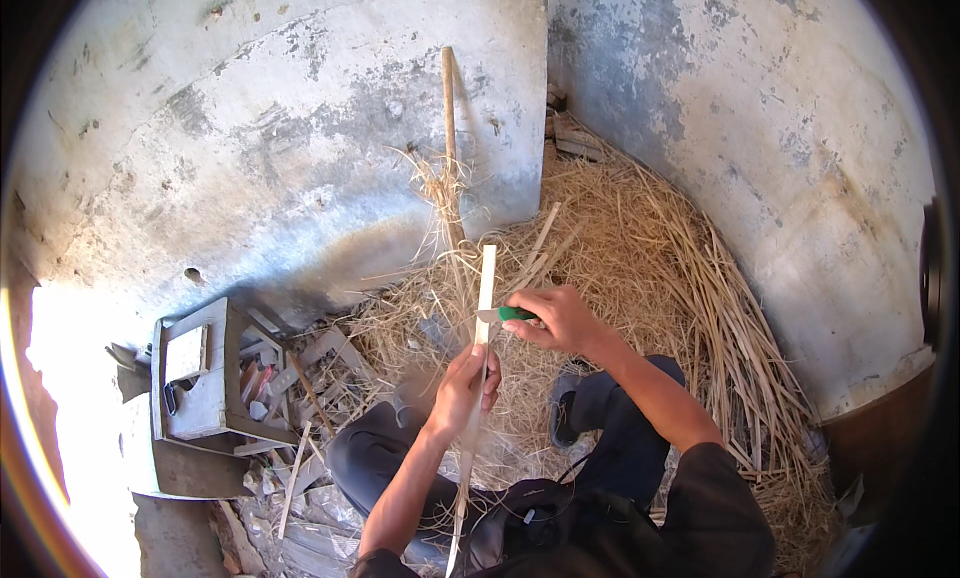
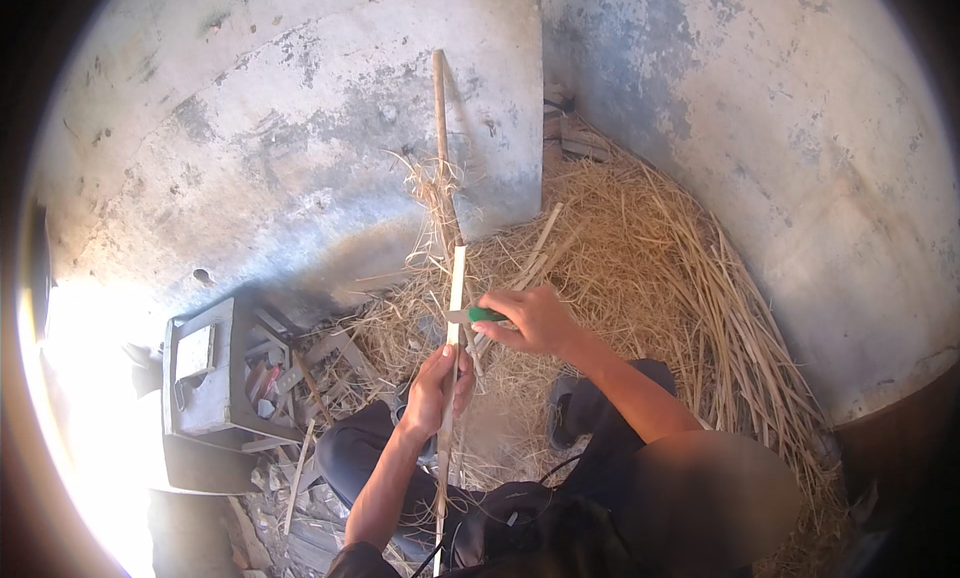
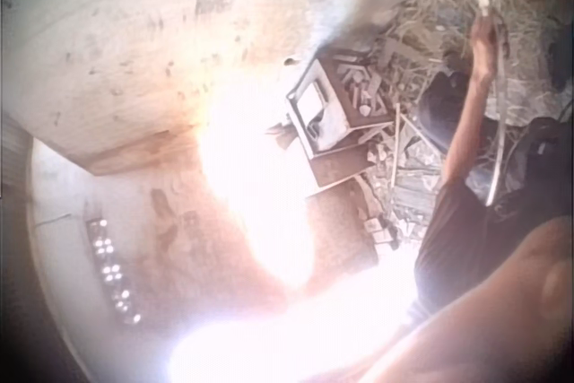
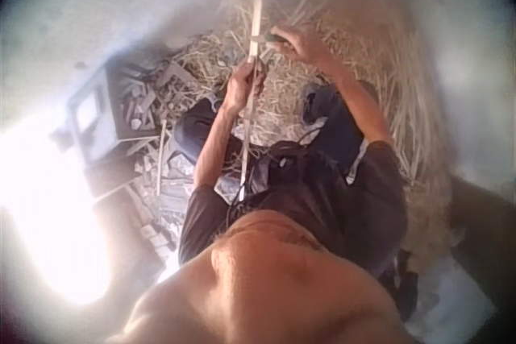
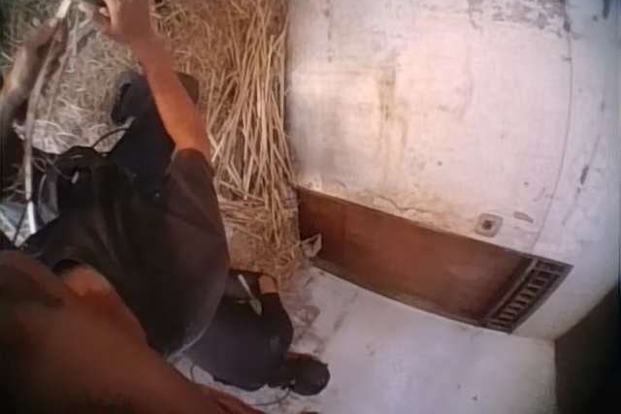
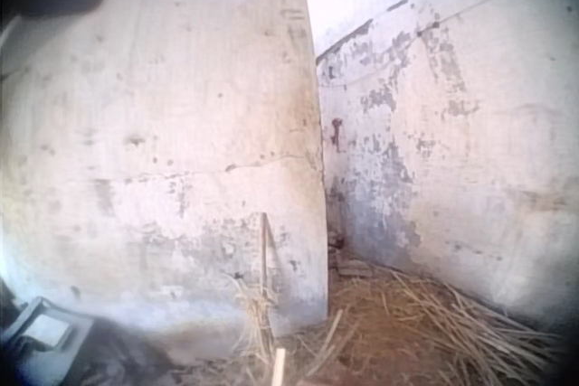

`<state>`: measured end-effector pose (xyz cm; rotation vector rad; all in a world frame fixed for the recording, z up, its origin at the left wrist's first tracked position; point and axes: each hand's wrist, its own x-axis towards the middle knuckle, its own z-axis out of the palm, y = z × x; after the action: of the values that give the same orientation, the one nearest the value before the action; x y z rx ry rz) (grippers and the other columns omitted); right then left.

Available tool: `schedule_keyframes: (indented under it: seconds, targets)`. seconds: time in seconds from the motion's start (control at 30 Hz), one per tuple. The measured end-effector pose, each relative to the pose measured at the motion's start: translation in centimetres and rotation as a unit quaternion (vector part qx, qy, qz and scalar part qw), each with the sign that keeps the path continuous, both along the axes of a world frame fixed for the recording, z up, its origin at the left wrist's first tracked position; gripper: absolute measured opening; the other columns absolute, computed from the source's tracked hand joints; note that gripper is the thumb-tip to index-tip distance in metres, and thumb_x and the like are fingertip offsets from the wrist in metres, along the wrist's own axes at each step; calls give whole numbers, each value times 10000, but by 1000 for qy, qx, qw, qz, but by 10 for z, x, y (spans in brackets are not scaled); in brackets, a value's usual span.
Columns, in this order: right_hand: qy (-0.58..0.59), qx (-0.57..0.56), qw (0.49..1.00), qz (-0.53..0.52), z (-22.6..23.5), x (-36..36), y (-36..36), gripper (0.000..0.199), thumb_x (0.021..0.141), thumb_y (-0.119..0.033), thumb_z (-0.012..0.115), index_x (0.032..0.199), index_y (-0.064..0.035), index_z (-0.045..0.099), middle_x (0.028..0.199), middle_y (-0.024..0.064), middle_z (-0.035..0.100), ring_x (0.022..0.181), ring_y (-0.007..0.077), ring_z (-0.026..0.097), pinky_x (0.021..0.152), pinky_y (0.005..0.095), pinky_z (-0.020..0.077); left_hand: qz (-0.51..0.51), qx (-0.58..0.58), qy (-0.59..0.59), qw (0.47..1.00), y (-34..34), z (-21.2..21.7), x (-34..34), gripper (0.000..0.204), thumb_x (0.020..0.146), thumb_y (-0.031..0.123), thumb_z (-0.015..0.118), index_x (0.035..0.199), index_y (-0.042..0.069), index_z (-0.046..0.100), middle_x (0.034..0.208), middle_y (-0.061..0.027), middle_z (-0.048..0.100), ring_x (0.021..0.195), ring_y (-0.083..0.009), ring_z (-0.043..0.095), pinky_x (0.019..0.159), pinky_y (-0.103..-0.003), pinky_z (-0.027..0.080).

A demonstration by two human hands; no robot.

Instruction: The person sits on the floor and uses a green utility knife to shave thin strips from a long bamboo pole. They hold the pole with one hand and repeatedly draw the knife along its length to remove the outer layer, creating a pile of shavings.

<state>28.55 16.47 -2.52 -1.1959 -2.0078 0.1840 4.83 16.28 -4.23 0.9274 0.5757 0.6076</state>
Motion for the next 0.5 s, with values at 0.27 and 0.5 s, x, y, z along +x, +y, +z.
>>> schedule_keyframes:
  seconds: [0.27,0.5]
  targets:
    - [-10,11,1000,16,-1,-1,2,304,934,-332,764,1014,-40,731,874,102,751,659,254,727,580,359,573,-10,64,37,997,-6,11,4,195,1128,280,505,1047,104,487,672,56,409,509,-51,378,444,-248,327]
    - [-14,7,1000,21,1,-4,-1,309,916,-336,777,997,-41,740,903,109,768,694,270,742,599,362,584,24,164,87,982,-5,-3,8,207,1132,266,491,1096,64,524,659,65,427,550,-45,397,493,-245,336]
